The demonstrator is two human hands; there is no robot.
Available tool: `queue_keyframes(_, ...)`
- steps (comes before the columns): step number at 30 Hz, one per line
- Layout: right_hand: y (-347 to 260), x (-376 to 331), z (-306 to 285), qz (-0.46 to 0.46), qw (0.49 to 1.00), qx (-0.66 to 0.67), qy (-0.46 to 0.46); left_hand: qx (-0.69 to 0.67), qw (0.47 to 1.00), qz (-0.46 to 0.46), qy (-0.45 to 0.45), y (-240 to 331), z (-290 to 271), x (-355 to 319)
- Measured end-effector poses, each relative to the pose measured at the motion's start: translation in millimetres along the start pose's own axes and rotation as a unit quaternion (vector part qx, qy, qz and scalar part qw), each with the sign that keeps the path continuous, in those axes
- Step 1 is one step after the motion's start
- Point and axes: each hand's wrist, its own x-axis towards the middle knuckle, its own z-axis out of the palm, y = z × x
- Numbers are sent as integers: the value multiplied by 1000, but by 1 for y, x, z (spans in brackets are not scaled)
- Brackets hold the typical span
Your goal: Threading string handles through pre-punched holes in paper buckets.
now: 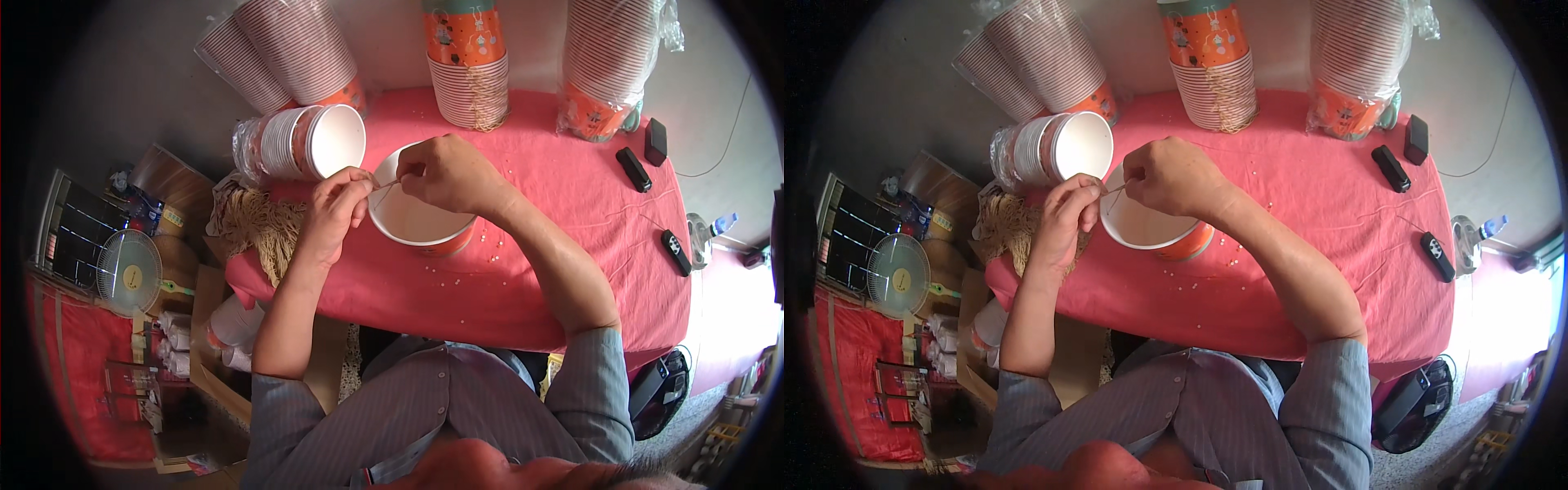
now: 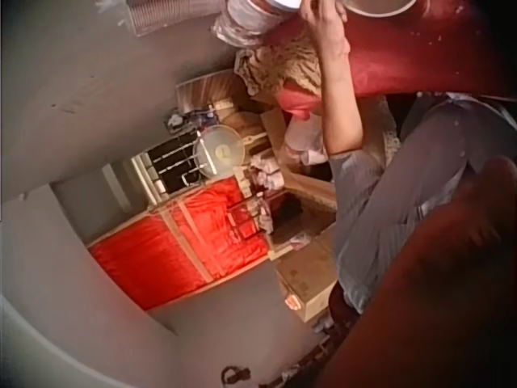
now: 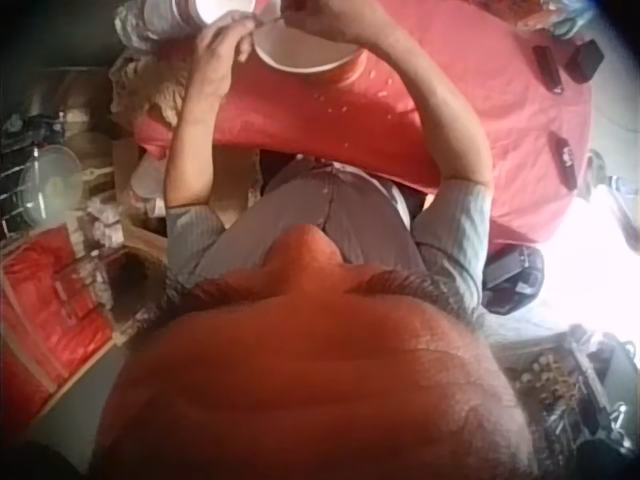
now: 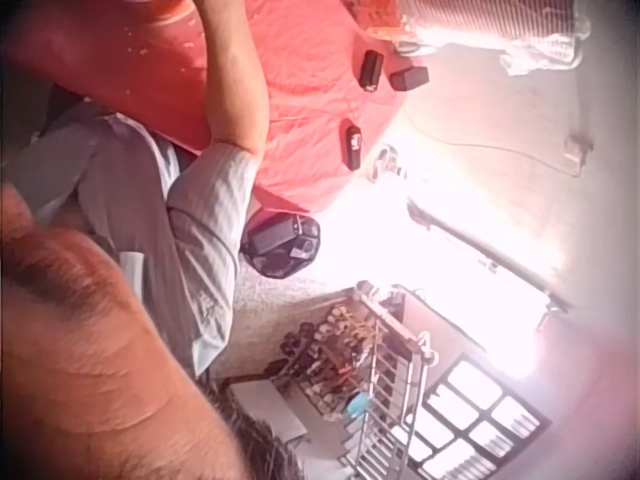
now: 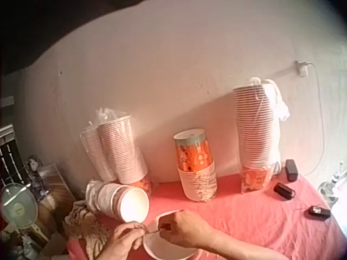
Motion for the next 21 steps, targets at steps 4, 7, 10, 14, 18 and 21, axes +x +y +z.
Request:
queue_keyframes(4,3,0,2,-17,999,26,13,105,994,10,12,1,-5,5)
queue_keyframes(7,5,-1,5,-33,998,39,30,204,978,33,-3,5,-2,8)
queue_keyframes(10,2,-1,8,-45,996,51,50,272,961,47,-16,6,-4,12)
queue_keyframes(14,-4,0,9,-43,998,7,52,306,950,45,-38,5,-10,15)
queue_keyframes(18,4,1,15,-64,996,-6,65,321,945,36,-46,9,-6,16)
queue_keyframes(21,4,1,16,-57,997,-9,55,321,945,40,-51,14,0,13)
